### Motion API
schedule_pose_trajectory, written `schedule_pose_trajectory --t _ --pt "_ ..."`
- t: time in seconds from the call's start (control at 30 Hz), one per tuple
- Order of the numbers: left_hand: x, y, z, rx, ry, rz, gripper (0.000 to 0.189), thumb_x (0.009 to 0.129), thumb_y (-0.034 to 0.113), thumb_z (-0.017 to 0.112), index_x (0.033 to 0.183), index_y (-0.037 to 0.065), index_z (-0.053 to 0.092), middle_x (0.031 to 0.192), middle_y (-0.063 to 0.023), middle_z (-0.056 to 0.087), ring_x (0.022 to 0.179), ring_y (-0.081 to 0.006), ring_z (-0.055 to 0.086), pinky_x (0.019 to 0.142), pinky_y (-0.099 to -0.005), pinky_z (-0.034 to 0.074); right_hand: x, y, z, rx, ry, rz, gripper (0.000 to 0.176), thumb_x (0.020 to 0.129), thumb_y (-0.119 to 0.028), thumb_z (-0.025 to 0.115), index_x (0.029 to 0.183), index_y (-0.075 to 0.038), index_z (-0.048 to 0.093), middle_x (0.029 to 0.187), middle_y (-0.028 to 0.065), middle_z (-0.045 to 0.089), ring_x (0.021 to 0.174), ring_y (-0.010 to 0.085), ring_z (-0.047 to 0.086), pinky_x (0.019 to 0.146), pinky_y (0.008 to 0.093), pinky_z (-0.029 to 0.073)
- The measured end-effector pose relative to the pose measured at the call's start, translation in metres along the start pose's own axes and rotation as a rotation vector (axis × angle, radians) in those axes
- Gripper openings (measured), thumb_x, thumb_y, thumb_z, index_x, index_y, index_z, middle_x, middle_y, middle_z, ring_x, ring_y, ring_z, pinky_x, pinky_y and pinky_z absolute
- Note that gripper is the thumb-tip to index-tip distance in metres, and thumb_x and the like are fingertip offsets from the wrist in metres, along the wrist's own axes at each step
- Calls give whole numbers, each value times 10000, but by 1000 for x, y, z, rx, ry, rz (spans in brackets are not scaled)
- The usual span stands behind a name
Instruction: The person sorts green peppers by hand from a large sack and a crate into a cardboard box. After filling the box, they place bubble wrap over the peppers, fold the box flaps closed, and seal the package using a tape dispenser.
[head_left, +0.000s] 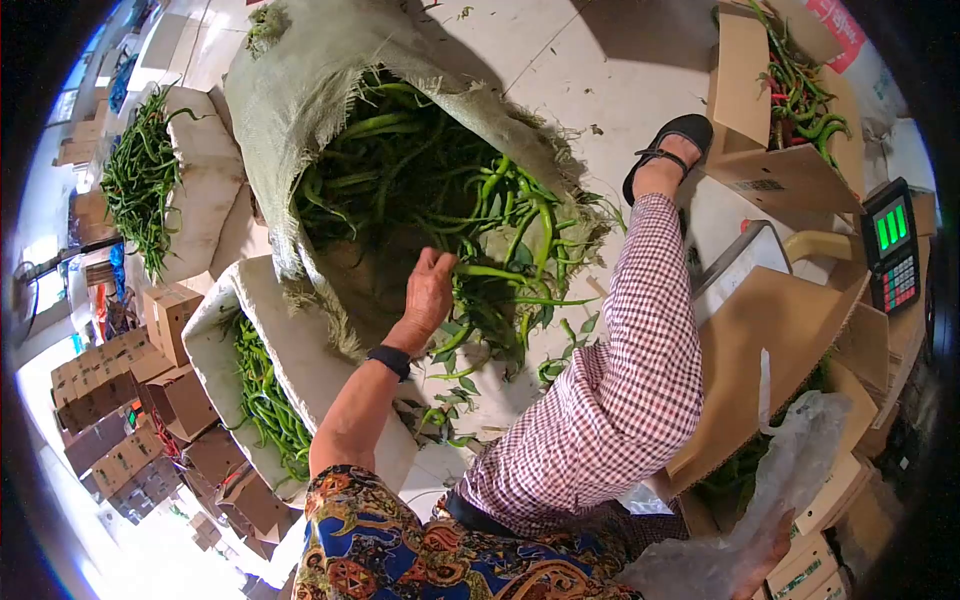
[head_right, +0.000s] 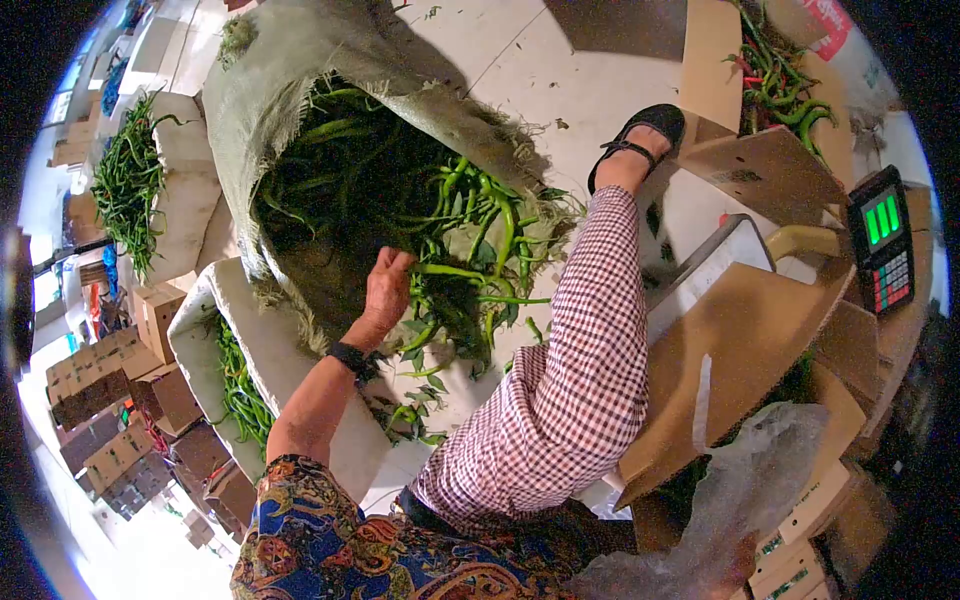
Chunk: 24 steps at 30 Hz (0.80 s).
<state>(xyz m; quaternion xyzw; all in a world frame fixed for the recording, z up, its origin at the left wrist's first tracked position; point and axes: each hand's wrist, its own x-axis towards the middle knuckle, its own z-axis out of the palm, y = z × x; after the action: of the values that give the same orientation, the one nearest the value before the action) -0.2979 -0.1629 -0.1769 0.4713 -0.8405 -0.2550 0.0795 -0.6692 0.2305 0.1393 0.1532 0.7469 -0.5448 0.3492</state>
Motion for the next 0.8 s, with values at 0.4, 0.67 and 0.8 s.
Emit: schedule_pose_trajectory --t 0.4,0.67,0.8 --pt "55 -23 1 313 15 19 422 717 -30 575 1115 102 624 1008 -140 597 954 -393 557 854 -469 493 5 -4 6 80 61 -55 536 989 -449 415 1295 -17 494 1115 151 620 966 265 619 829 407 519" --pt "20 50 -107 -848 145 -322 237 960 109 551 1165 -1 598 1008 -51 672 921 -122 635 755 -256 482 -14 2 12 117 89 -130 540 983 -464 422 1280 -22 505 1094 148 626 939 269 627 811 410 525" --pt "-1 87 -164 -1369 98 -433 310 955 119 556 1244 12 527 1049 -58 650 952 -154 637 780 -286 490 -21 2 -1 166 78 -159 542 980 -472 426 1273 -24 510 1083 147 630 926 271 631 802 412 528"
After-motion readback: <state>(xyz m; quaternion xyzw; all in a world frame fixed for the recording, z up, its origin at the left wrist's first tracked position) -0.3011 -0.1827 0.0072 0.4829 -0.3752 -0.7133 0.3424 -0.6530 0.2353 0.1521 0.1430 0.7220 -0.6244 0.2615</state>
